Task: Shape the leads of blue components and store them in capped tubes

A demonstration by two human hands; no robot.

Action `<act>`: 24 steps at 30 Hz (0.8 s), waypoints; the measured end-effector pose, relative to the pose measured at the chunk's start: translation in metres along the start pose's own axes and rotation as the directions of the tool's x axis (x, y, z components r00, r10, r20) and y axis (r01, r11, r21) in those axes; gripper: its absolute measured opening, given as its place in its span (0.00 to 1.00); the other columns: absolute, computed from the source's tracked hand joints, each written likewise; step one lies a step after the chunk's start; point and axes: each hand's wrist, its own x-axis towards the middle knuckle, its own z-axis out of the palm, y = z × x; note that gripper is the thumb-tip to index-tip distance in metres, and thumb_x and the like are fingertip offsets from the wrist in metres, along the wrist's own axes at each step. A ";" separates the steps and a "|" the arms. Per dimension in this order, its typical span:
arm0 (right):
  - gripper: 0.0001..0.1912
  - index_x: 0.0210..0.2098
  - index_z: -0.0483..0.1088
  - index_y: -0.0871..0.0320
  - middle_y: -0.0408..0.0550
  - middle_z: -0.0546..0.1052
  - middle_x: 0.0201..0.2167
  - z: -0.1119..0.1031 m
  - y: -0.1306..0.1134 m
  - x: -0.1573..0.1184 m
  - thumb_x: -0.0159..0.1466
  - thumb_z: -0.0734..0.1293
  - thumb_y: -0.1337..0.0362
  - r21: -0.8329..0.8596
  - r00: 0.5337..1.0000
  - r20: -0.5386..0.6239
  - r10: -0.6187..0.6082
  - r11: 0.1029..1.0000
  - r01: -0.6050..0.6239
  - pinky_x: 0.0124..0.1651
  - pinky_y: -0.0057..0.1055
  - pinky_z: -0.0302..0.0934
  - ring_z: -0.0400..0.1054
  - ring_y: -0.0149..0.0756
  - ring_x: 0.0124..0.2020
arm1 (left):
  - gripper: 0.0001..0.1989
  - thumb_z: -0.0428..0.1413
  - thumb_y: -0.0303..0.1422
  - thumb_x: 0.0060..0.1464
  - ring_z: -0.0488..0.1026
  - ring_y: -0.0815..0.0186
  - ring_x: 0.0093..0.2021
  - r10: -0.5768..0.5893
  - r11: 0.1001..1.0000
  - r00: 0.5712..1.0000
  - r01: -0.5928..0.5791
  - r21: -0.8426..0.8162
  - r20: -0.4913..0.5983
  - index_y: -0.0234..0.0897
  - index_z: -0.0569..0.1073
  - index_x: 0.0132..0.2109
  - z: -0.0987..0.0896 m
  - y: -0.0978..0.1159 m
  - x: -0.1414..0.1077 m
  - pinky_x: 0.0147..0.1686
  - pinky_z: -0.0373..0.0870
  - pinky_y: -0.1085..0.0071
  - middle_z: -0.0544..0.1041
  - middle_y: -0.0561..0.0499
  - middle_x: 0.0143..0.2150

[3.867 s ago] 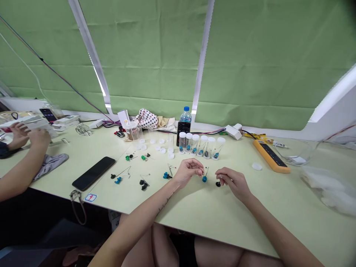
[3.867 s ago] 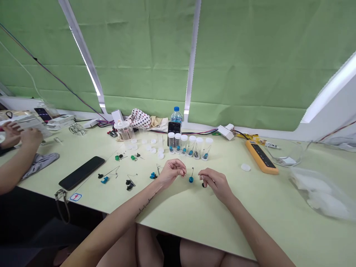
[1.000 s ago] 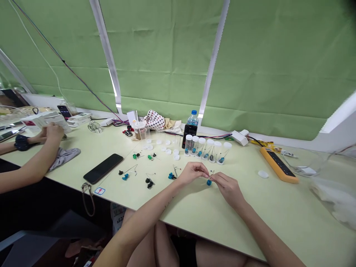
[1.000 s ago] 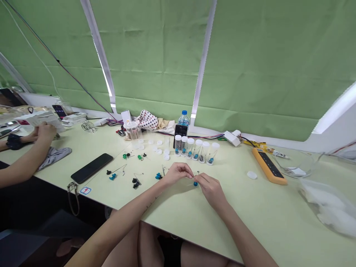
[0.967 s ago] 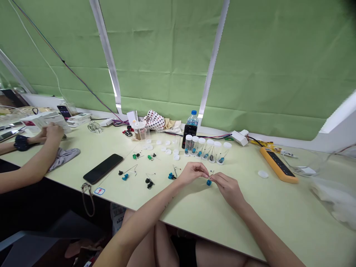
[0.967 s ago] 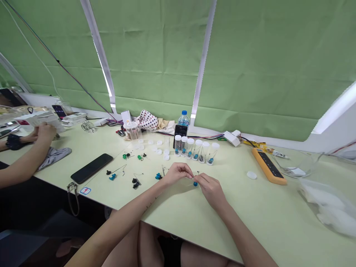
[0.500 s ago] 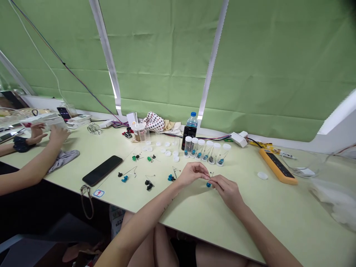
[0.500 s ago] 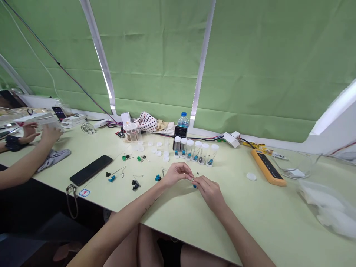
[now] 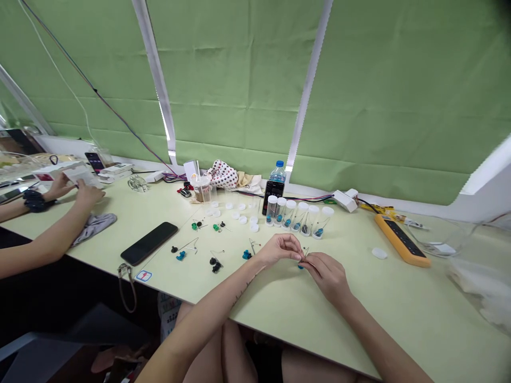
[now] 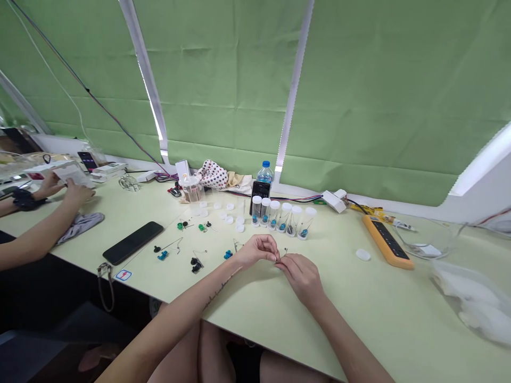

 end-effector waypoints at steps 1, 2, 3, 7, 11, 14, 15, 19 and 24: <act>0.01 0.32 0.70 0.57 0.46 0.76 0.26 0.000 0.000 0.000 0.61 0.66 0.68 -0.003 1.000 0.000 -0.009 1.000 0.009 0.35 0.30 0.64 0.70 0.34 0.29 | 0.16 0.66 0.32 0.36 0.73 0.70 0.29 -0.006 1.000 1.000 0.006 0.007 0.002 0.29 0.69 0.32 0.000 0.000 0.000 0.35 0.67 0.71 0.76 0.47 0.28; 0.01 0.33 0.70 0.57 0.47 0.75 0.27 0.000 0.000 0.000 0.61 0.65 0.68 -0.004 1.000 0.001 -0.013 1.000 0.013 0.35 0.30 0.64 0.70 0.34 0.29 | 0.17 0.66 0.32 0.36 0.73 0.69 0.29 -0.012 1.000 1.000 0.012 0.012 0.002 0.29 0.69 0.32 0.000 0.001 0.000 0.35 0.67 0.71 0.76 0.47 0.28; 0.02 0.33 0.70 0.57 0.47 0.75 0.27 0.000 0.000 -0.001 0.61 0.65 0.68 -0.004 1.000 0.003 -0.014 1.000 0.014 0.35 0.31 0.64 0.70 0.34 0.29 | 0.17 0.66 0.33 0.35 0.73 0.69 0.29 -0.016 1.000 1.000 0.016 0.017 0.002 0.29 0.69 0.32 0.001 0.001 -0.001 0.35 0.67 0.70 0.76 0.47 0.28; 0.03 0.34 0.70 0.58 0.49 0.75 0.29 -0.001 0.001 -0.001 0.61 0.65 0.70 0.002 1.000 0.001 -0.005 1.000 0.005 0.37 0.32 0.65 0.70 0.35 0.31 | 0.19 0.67 0.35 0.33 0.73 0.68 0.29 -0.018 0.999 1.000 0.018 0.048 -0.015 0.29 0.69 0.31 0.004 0.006 -0.002 0.36 0.68 0.68 0.76 0.47 0.28; 0.05 0.35 0.70 0.58 0.50 0.75 0.30 -0.002 0.003 -0.002 0.62 0.63 0.70 -0.014 1.000 0.030 0.006 1.000 -0.005 0.37 0.33 0.65 0.71 0.37 0.33 | 0.20 0.67 0.37 0.32 0.73 0.67 0.28 0.010 0.997 0.999 -0.007 0.071 -0.038 0.29 0.69 0.29 0.005 0.007 -0.003 0.35 0.68 0.67 0.75 0.47 0.28; 0.06 0.36 0.71 0.57 0.51 0.75 0.32 -0.002 0.005 -0.002 0.63 0.62 0.70 -0.045 0.999 0.044 -0.009 0.999 0.011 0.39 0.34 0.66 0.71 0.37 0.34 | 0.20 0.67 0.37 0.32 0.73 0.67 0.29 0.030 0.997 0.998 -0.026 0.073 -0.058 0.29 0.68 0.29 0.005 0.006 -0.003 0.36 0.68 0.67 0.75 0.47 0.28; 0.07 0.37 0.71 0.57 0.51 0.76 0.33 -0.003 0.006 -0.002 0.63 0.61 0.70 -0.058 0.999 0.046 -0.018 0.998 0.021 0.39 0.34 0.66 0.71 0.37 0.35 | 0.20 0.67 0.38 0.32 0.73 0.67 0.30 0.035 0.996 0.997 -0.030 0.082 -0.067 0.29 0.69 0.29 0.005 0.006 -0.003 0.36 0.68 0.67 0.75 0.47 0.28; 0.07 0.37 0.71 0.58 0.52 0.76 0.33 -0.002 0.007 -0.002 0.63 0.62 0.71 -0.079 0.998 0.054 -0.030 0.996 0.034 0.41 0.35 0.66 0.71 0.37 0.35 | 0.20 0.66 0.38 0.33 0.73 0.67 0.30 0.069 0.990 0.994 -0.057 0.132 -0.086 0.29 0.70 0.30 0.006 0.006 -0.003 0.35 0.68 0.68 0.75 0.48 0.28; 0.06 0.37 0.70 0.59 0.51 0.76 0.32 0.001 0.009 -0.006 0.62 0.63 0.71 -0.080 0.999 0.048 -0.006 0.997 0.010 0.40 0.33 0.65 0.71 0.36 0.35 | 0.18 0.66 0.38 0.35 0.72 0.68 0.29 0.133 0.982 0.987 -0.119 0.149 -0.088 0.29 0.70 0.31 0.007 0.007 -0.004 0.34 0.67 0.69 0.75 0.48 0.28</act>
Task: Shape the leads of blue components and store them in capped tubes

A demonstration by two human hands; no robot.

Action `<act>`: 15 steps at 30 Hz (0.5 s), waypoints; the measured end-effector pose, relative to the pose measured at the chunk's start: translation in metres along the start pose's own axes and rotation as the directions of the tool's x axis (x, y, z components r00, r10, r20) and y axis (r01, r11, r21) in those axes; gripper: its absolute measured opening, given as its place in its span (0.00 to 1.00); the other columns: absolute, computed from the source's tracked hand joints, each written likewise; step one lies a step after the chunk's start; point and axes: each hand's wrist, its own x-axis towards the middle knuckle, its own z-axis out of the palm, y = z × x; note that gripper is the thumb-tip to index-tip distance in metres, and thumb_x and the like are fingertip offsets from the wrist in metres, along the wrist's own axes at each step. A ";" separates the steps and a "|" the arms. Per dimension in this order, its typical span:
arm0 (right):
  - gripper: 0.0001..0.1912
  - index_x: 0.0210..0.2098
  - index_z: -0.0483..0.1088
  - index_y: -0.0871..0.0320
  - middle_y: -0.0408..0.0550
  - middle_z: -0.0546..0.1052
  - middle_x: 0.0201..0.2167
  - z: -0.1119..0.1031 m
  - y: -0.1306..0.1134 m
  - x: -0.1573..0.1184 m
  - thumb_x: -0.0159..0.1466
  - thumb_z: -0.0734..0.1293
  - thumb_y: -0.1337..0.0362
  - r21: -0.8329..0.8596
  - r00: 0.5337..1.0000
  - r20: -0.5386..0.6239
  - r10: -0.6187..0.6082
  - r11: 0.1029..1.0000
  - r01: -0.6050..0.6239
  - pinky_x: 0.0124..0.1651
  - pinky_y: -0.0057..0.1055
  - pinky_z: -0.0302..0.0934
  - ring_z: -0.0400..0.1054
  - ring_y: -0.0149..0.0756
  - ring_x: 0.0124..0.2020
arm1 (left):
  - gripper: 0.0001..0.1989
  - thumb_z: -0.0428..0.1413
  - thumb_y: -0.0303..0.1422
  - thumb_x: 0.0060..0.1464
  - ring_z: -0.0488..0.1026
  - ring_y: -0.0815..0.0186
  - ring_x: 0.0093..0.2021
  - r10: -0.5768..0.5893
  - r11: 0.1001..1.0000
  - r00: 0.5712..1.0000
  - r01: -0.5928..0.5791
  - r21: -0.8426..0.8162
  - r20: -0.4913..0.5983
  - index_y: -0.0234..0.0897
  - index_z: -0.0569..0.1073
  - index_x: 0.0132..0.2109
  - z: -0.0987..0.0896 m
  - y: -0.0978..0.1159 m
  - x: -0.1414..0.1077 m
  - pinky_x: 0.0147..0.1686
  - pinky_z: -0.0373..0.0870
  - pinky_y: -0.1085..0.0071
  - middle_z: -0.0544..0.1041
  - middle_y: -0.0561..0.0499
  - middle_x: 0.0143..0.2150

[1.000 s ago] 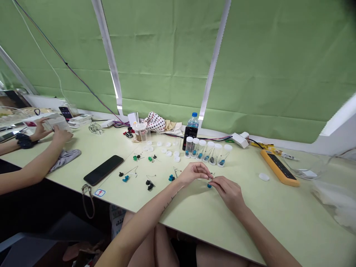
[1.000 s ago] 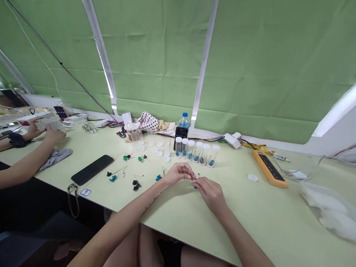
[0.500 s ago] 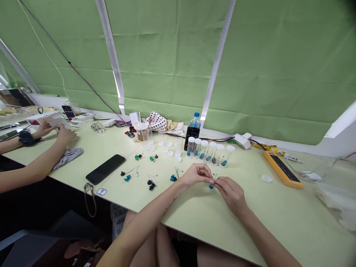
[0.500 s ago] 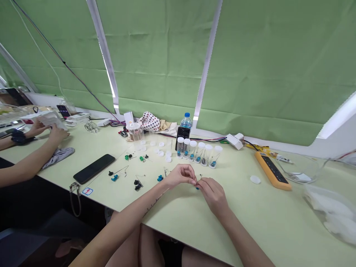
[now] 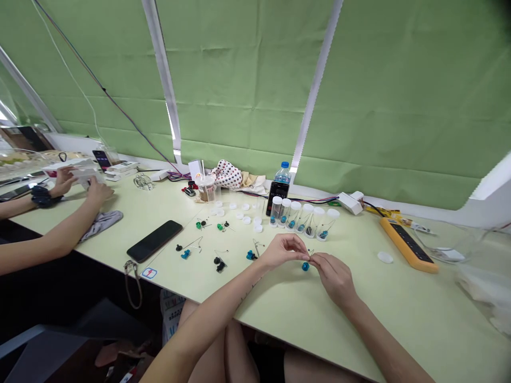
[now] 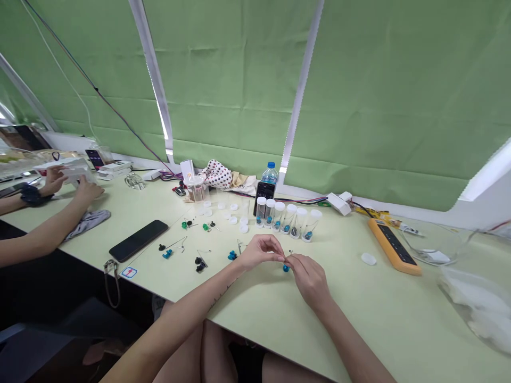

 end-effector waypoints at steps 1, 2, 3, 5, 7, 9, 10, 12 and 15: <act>0.06 0.37 0.70 0.58 0.50 0.77 0.32 0.001 0.000 -0.001 0.62 0.62 0.71 -0.001 1.000 -0.001 0.007 1.000 -0.007 0.40 0.32 0.65 0.72 0.36 0.35 | 0.18 0.65 0.38 0.36 0.72 0.68 0.30 0.005 1.000 1.000 -0.005 -0.002 -0.006 0.29 0.70 0.31 0.000 0.000 0.000 0.34 0.68 0.69 0.75 0.48 0.28; 0.06 0.37 0.70 0.58 0.50 0.77 0.32 0.001 0.000 -0.001 0.63 0.62 0.70 -0.002 1.000 0.000 0.011 1.000 -0.011 0.39 0.31 0.65 0.72 0.35 0.34 | 0.18 0.65 0.37 0.36 0.73 0.68 0.30 0.006 1.000 1.000 -0.006 -0.006 -0.010 0.29 0.70 0.31 0.000 0.000 0.000 0.34 0.68 0.70 0.75 0.48 0.28; 0.06 0.37 0.70 0.58 0.49 0.77 0.32 0.002 0.000 -0.002 0.63 0.62 0.70 -0.005 1.000 -0.001 0.010 1.000 -0.010 0.39 0.30 0.65 0.72 0.34 0.34 | 0.18 0.65 0.37 0.36 0.72 0.68 0.30 0.003 1.000 1.000 -0.004 -0.012 -0.013 0.29 0.70 0.31 0.000 0.001 0.000 0.34 0.68 0.70 0.75 0.48 0.28; 0.06 0.38 0.70 0.58 0.49 0.77 0.31 0.002 -0.001 -0.002 0.62 0.62 0.71 -0.017 1.000 -0.008 0.001 1.000 -0.001 0.40 0.30 0.65 0.72 0.34 0.34 | 0.19 0.66 0.37 0.36 0.72 0.68 0.30 -0.012 1.000 1.000 0.012 -0.016 -0.013 0.29 0.70 0.31 -0.001 0.001 0.000 0.34 0.68 0.70 0.74 0.48 0.28; 0.06 0.38 0.70 0.58 0.49 0.77 0.32 0.001 -0.002 -0.001 0.62 0.63 0.71 -0.032 1.000 -0.010 -0.011 0.999 0.011 0.40 0.30 0.65 0.72 0.34 0.34 | 0.19 0.66 0.38 0.36 0.73 0.68 0.30 -0.031 0.999 0.999 0.031 -0.009 -0.015 0.28 0.70 0.31 -0.001 0.002 -0.001 0.34 0.68 0.70 0.74 0.48 0.28; 0.05 0.37 0.70 0.58 0.50 0.77 0.32 0.000 -0.002 -0.001 0.62 0.63 0.70 -0.040 1.000 -0.010 -0.015 0.999 0.015 0.40 0.31 0.65 0.72 0.35 0.34 | 0.19 0.65 0.38 0.36 0.73 0.68 0.30 -0.036 0.999 0.999 0.036 -0.003 -0.025 0.28 0.70 0.31 -0.001 0.002 -0.001 0.34 0.68 0.70 0.74 0.47 0.28; 0.05 0.37 0.70 0.58 0.50 0.77 0.32 0.000 -0.002 -0.001 0.62 0.63 0.70 -0.040 1.000 -0.010 -0.013 0.999 0.012 0.40 0.31 0.65 0.72 0.35 0.33 | 0.19 0.65 0.38 0.36 0.72 0.68 0.30 -0.032 0.999 0.999 0.032 -0.004 -0.028 0.29 0.70 0.31 -0.001 0.001 -0.001 0.34 0.68 0.70 0.74 0.47 0.28; 0.05 0.37 0.70 0.58 0.49 0.77 0.32 -0.001 -0.002 -0.001 0.62 0.63 0.70 -0.035 1.000 -0.012 -0.005 0.999 0.005 0.40 0.32 0.65 0.72 0.36 0.33 | 0.19 0.66 0.38 0.36 0.72 0.69 0.29 -0.016 1.000 0.999 0.016 -0.012 -0.035 0.29 0.70 0.31 0.000 0.000 -0.001 0.33 0.68 0.70 0.74 0.48 0.28; 0.05 0.37 0.71 0.57 0.49 0.77 0.32 -0.002 -0.001 0.000 0.62 0.63 0.70 -0.032 1.000 -0.018 -0.007 0.999 0.006 0.40 0.32 0.65 0.72 0.36 0.33 | 0.18 0.66 0.37 0.35 0.73 0.68 0.29 -0.006 1.000 0.999 0.006 -0.003 -0.044 0.29 0.70 0.30 0.000 -0.001 -0.001 0.33 0.68 0.70 0.74 0.48 0.27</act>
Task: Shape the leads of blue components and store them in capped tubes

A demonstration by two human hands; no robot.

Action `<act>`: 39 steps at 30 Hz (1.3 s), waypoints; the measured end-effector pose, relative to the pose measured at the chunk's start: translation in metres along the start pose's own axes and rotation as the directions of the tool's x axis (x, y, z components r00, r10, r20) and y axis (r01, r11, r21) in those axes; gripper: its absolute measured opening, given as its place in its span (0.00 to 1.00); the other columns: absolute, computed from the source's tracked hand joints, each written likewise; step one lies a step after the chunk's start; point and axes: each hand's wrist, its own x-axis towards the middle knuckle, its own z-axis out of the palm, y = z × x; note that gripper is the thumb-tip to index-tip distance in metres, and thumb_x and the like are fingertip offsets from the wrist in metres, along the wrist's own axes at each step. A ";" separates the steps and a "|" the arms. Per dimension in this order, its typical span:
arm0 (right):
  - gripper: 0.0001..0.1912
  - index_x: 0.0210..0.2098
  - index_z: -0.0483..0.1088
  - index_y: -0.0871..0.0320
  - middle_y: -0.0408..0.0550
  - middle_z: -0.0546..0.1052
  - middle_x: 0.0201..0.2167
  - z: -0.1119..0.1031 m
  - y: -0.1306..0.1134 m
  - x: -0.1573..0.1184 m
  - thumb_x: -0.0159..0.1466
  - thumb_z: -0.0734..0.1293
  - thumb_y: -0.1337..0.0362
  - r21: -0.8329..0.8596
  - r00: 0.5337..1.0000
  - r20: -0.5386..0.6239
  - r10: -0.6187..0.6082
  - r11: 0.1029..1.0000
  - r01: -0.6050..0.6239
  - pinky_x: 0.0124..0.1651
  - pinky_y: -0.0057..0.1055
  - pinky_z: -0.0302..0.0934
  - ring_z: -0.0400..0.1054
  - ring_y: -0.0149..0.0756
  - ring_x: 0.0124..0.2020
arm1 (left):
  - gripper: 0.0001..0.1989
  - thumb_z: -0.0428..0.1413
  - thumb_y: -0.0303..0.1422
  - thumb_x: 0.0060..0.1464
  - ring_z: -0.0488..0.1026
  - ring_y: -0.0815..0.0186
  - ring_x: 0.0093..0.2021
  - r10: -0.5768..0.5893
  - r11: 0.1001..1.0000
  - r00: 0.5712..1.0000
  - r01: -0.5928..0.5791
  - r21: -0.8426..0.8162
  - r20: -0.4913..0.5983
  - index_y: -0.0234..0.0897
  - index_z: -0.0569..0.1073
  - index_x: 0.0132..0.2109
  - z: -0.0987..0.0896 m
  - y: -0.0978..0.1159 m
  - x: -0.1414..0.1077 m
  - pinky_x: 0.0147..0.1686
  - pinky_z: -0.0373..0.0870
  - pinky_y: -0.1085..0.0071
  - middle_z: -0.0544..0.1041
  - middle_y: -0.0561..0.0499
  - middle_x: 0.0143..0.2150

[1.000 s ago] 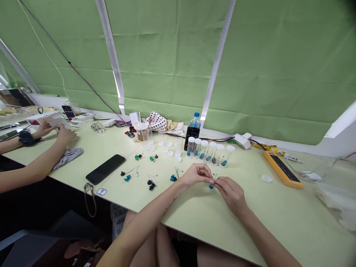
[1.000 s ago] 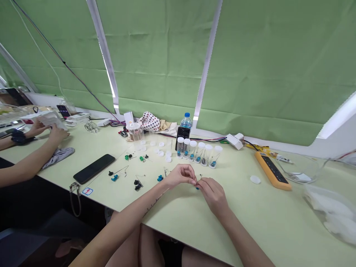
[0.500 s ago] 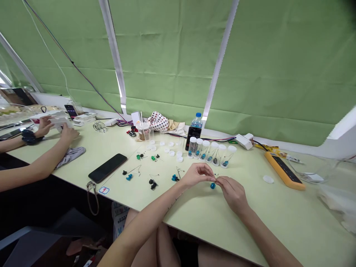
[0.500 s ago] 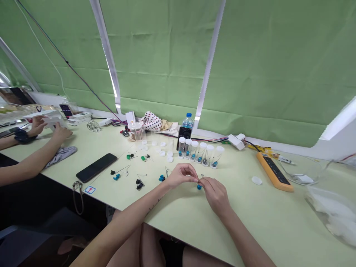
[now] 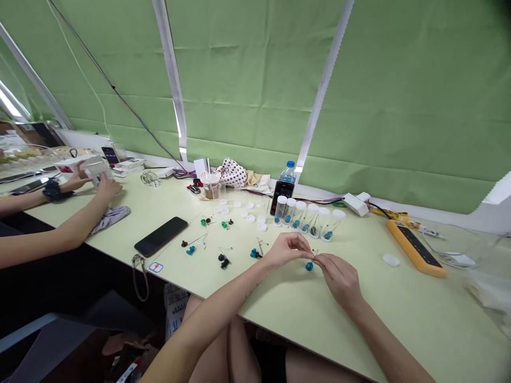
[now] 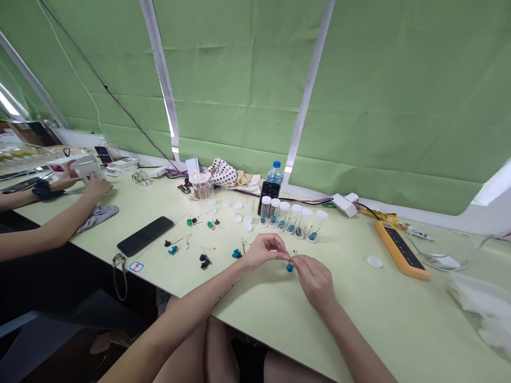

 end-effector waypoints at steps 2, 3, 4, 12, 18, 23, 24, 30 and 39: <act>0.06 0.37 0.71 0.57 0.49 0.77 0.32 -0.001 0.000 0.001 0.62 0.63 0.69 0.000 1.000 -0.006 -0.005 1.000 0.005 0.40 0.32 0.65 0.72 0.36 0.34 | 0.18 0.66 0.38 0.35 0.73 0.68 0.29 0.000 1.000 1.000 0.000 0.019 -0.009 0.29 0.70 0.29 0.000 -0.001 0.000 0.33 0.68 0.70 0.75 0.48 0.27; 0.05 0.37 0.71 0.57 0.49 0.77 0.32 -0.001 0.000 0.001 0.62 0.63 0.69 -0.002 1.000 -0.012 -0.007 1.000 0.007 0.40 0.32 0.66 0.72 0.36 0.34 | 0.18 0.66 0.38 0.35 0.73 0.68 0.29 -0.001 1.000 1.000 0.001 0.025 -0.011 0.29 0.70 0.29 0.000 -0.001 0.000 0.34 0.69 0.69 0.75 0.48 0.27; 0.05 0.37 0.71 0.57 0.49 0.77 0.32 -0.002 -0.001 0.002 0.62 0.63 0.69 -0.004 1.000 -0.015 -0.010 1.000 0.010 0.40 0.32 0.66 0.72 0.36 0.34 | 0.18 0.66 0.38 0.34 0.73 0.68 0.29 -0.001 1.000 1.000 0.002 0.029 -0.012 0.29 0.71 0.29 -0.001 -0.001 0.000 0.34 0.69 0.69 0.75 0.48 0.27; 0.04 0.36 0.71 0.57 0.48 0.78 0.31 -0.002 -0.001 0.003 0.61 0.65 0.70 -0.028 0.998 -0.057 -0.013 1.000 0.011 0.41 0.31 0.66 0.73 0.35 0.33 | 0.17 0.65 0.38 0.37 0.71 0.69 0.28 0.079 0.996 0.987 -0.074 0.041 -0.143 0.30 0.70 0.29 -0.007 -0.001 0.004 0.31 0.67 0.71 0.74 0.49 0.27; 0.04 0.35 0.71 0.58 0.47 0.78 0.30 -0.004 0.002 0.003 0.62 0.64 0.68 -0.027 0.997 -0.078 0.019 0.999 -0.021 0.40 0.29 0.66 0.73 0.34 0.33 | 0.14 0.53 0.42 0.52 0.65 0.71 0.31 0.273 0.952 0.794 -0.142 0.271 -0.543 0.35 0.69 0.36 -0.019 -0.003 0.009 0.31 0.62 0.75 0.70 0.51 0.32; 0.04 0.36 0.70 0.58 0.48 0.77 0.30 -0.006 0.004 0.006 0.62 0.64 0.70 -0.034 0.996 -0.094 0.007 0.999 -0.010 0.39 0.30 0.66 0.73 0.35 0.33 | 0.13 0.49 0.40 0.56 0.64 0.68 0.37 0.363 0.881 0.739 -0.074 0.467 -0.568 0.37 0.67 0.43 -0.016 -0.007 -0.002 0.39 0.61 0.72 0.68 0.49 0.38; 0.04 0.36 0.70 0.58 0.48 0.77 0.30 -0.006 0.005 0.006 0.62 0.64 0.71 -0.033 0.995 -0.103 0.009 0.999 -0.013 0.39 0.30 0.66 0.73 0.35 0.33 | 0.12 0.48 0.39 0.56 0.63 0.68 0.36 0.382 0.861 0.744 -0.070 0.504 -0.549 0.37 0.66 0.43 -0.013 -0.008 -0.005 0.39 0.61 0.72 0.68 0.49 0.38; 0.04 0.35 0.70 0.58 0.48 0.77 0.30 -0.006 0.015 0.003 0.61 0.65 0.71 -0.033 0.987 -0.158 0.034 0.999 -0.040 0.38 0.31 0.67 0.73 0.35 0.32 | 0.07 0.48 0.35 0.56 0.62 0.68 0.30 0.375 0.702 0.901 -0.121 0.702 -0.220 0.37 0.65 0.34 0.010 -0.026 -0.026 0.35 0.60 0.71 0.66 0.51 0.30; 0.05 0.35 0.70 0.58 0.48 0.77 0.30 -0.004 0.018 -0.003 0.60 0.65 0.72 -0.023 0.983 -0.182 0.035 0.999 -0.040 0.38 0.31 0.67 0.72 0.35 0.32 | 0.06 0.49 0.33 0.55 0.66 0.60 0.40 0.244 0.299 0.968 -0.130 0.945 0.056 0.36 0.65 0.38 0.022 -0.050 -0.024 0.39 0.63 0.66 0.71 0.45 0.36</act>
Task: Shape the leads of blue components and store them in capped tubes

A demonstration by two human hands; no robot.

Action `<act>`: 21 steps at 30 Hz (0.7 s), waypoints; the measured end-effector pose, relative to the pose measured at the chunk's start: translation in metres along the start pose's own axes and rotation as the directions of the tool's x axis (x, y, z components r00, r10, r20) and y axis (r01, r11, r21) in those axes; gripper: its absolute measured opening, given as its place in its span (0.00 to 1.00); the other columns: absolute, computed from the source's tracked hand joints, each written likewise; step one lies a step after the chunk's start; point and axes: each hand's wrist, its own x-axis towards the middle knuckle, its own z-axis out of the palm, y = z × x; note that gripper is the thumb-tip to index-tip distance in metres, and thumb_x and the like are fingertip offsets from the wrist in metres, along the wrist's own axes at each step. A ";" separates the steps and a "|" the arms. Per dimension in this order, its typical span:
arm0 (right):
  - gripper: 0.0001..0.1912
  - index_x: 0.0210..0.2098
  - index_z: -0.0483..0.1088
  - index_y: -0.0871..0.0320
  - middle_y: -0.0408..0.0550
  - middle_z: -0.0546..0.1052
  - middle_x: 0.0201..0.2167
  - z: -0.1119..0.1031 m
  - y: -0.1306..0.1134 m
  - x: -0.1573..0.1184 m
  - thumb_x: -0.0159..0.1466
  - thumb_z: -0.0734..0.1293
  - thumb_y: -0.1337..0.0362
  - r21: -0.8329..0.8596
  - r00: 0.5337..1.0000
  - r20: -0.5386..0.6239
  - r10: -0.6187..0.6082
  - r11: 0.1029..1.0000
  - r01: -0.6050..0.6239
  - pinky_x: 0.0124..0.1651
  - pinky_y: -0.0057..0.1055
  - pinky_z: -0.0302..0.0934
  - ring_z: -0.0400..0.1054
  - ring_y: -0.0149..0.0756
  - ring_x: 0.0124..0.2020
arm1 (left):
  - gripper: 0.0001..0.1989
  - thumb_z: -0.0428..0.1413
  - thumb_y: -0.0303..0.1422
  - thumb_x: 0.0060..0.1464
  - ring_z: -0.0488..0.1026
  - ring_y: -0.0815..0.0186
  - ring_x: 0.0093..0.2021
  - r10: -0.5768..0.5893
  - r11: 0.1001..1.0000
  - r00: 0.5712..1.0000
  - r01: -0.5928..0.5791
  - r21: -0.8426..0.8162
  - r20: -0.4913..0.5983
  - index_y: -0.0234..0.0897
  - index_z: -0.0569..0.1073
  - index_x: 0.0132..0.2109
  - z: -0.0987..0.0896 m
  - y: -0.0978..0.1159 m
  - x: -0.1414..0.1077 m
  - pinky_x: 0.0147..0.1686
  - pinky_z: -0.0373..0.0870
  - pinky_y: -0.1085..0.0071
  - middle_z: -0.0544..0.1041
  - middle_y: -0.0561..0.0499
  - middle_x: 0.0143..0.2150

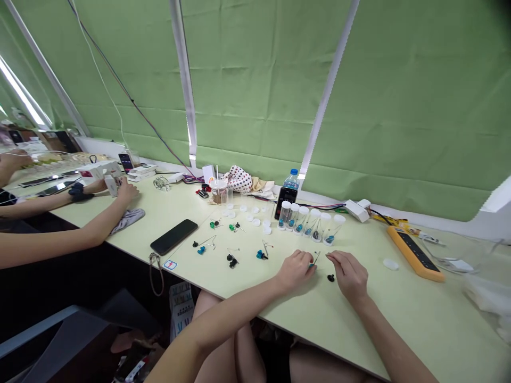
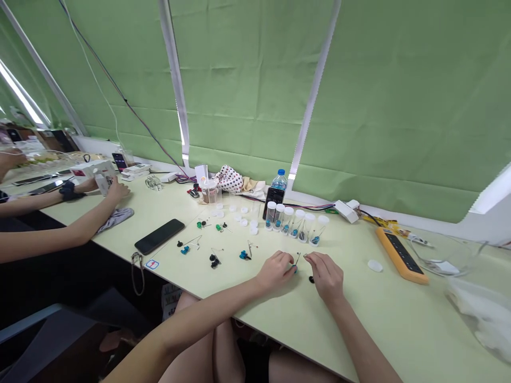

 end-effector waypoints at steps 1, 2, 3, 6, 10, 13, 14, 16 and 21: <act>0.05 0.35 0.70 0.58 0.49 0.77 0.30 0.000 -0.001 0.000 0.60 0.65 0.72 0.005 1.000 0.003 0.000 1.000 0.000 0.39 0.31 0.67 0.72 0.35 0.32 | 0.07 0.50 0.33 0.55 0.66 0.59 0.41 0.002 0.999 1.000 -0.003 0.050 0.019 0.36 0.65 0.39 0.002 0.000 0.000 0.39 0.63 0.65 0.70 0.44 0.37; 0.05 0.36 0.70 0.58 0.49 0.77 0.30 0.000 -0.001 0.000 0.60 0.65 0.72 0.009 1.000 0.005 0.000 1.000 0.000 0.39 0.31 0.67 0.72 0.35 0.32 | 0.07 0.50 0.33 0.54 0.65 0.59 0.42 0.003 0.995 0.999 -0.007 0.097 0.039 0.35 0.64 0.40 0.003 0.000 0.000 0.39 0.64 0.65 0.70 0.44 0.38; 0.05 0.35 0.70 0.58 0.49 0.77 0.30 0.000 -0.002 0.001 0.60 0.65 0.72 0.010 1.000 0.004 -0.001 1.000 0.001 0.39 0.31 0.67 0.72 0.35 0.32 | 0.08 0.50 0.32 0.54 0.65 0.58 0.43 0.004 0.990 0.998 -0.012 0.138 0.060 0.35 0.63 0.41 0.003 0.001 0.001 0.39 0.64 0.65 0.69 0.44 0.39; 0.04 0.35 0.70 0.58 0.48 0.77 0.30 0.000 -0.003 0.002 0.61 0.64 0.70 0.008 1.000 0.000 -0.001 1.000 0.001 0.39 0.29 0.67 0.72 0.34 0.31 | 0.08 0.48 0.30 0.55 0.65 0.58 0.44 0.006 0.976 0.993 -0.033 0.215 0.121 0.34 0.62 0.42 0.002 0.005 0.001 0.40 0.65 0.64 0.69 0.43 0.40; 0.04 0.35 0.70 0.58 0.48 0.77 0.30 0.000 -0.004 0.003 0.61 0.64 0.70 0.011 1.000 -0.001 -0.018 1.000 0.018 0.38 0.29 0.67 0.72 0.34 0.31 | 0.11 0.45 0.29 0.55 0.66 0.58 0.44 -0.014 0.976 0.984 -0.025 0.216 0.178 0.32 0.60 0.46 0.001 0.009 0.001 0.39 0.67 0.64 0.70 0.42 0.40; 0.05 0.36 0.70 0.58 0.49 0.77 0.30 0.000 -0.005 0.002 0.60 0.65 0.72 0.011 0.999 0.004 -0.032 0.999 0.032 0.39 0.30 0.67 0.72 0.34 0.32 | 0.17 0.44 0.26 0.55 0.67 0.58 0.44 -0.010 0.984 0.982 -0.023 0.175 0.188 0.31 0.56 0.52 0.004 0.010 0.001 0.40 0.67 0.64 0.71 0.41 0.41; 0.05 0.36 0.70 0.58 0.49 0.77 0.30 0.001 -0.005 0.001 0.60 0.65 0.72 0.011 0.999 0.008 -0.036 0.999 0.036 0.39 0.30 0.67 0.72 0.35 0.32 | 0.19 0.44 0.25 0.54 0.67 0.58 0.45 0.003 0.987 0.982 -0.033 0.156 0.189 0.31 0.54 0.54 0.005 0.009 0.001 0.40 0.66 0.64 0.71 0.41 0.42; 0.05 0.36 0.70 0.58 0.48 0.77 0.30 0.002 -0.005 0.000 0.60 0.65 0.72 0.010 0.999 0.017 -0.045 0.999 0.045 0.39 0.30 0.67 0.72 0.35 0.32 | 0.23 0.45 0.25 0.53 0.68 0.57 0.44 0.023 0.993 0.982 -0.045 0.112 0.187 0.30 0.51 0.57 0.007 0.008 0.001 0.40 0.66 0.63 0.70 0.40 0.43; 0.05 0.36 0.70 0.58 0.49 0.77 0.30 0.004 -0.006 -0.002 0.60 0.66 0.72 0.005 0.998 0.027 -0.059 0.998 0.059 0.39 0.30 0.67 0.72 0.35 0.32 | 0.18 0.43 0.26 0.55 0.71 0.58 0.39 -0.012 0.999 0.978 0.003 0.041 0.208 0.31 0.55 0.54 0.010 0.005 0.000 0.36 0.67 0.64 0.72 0.42 0.38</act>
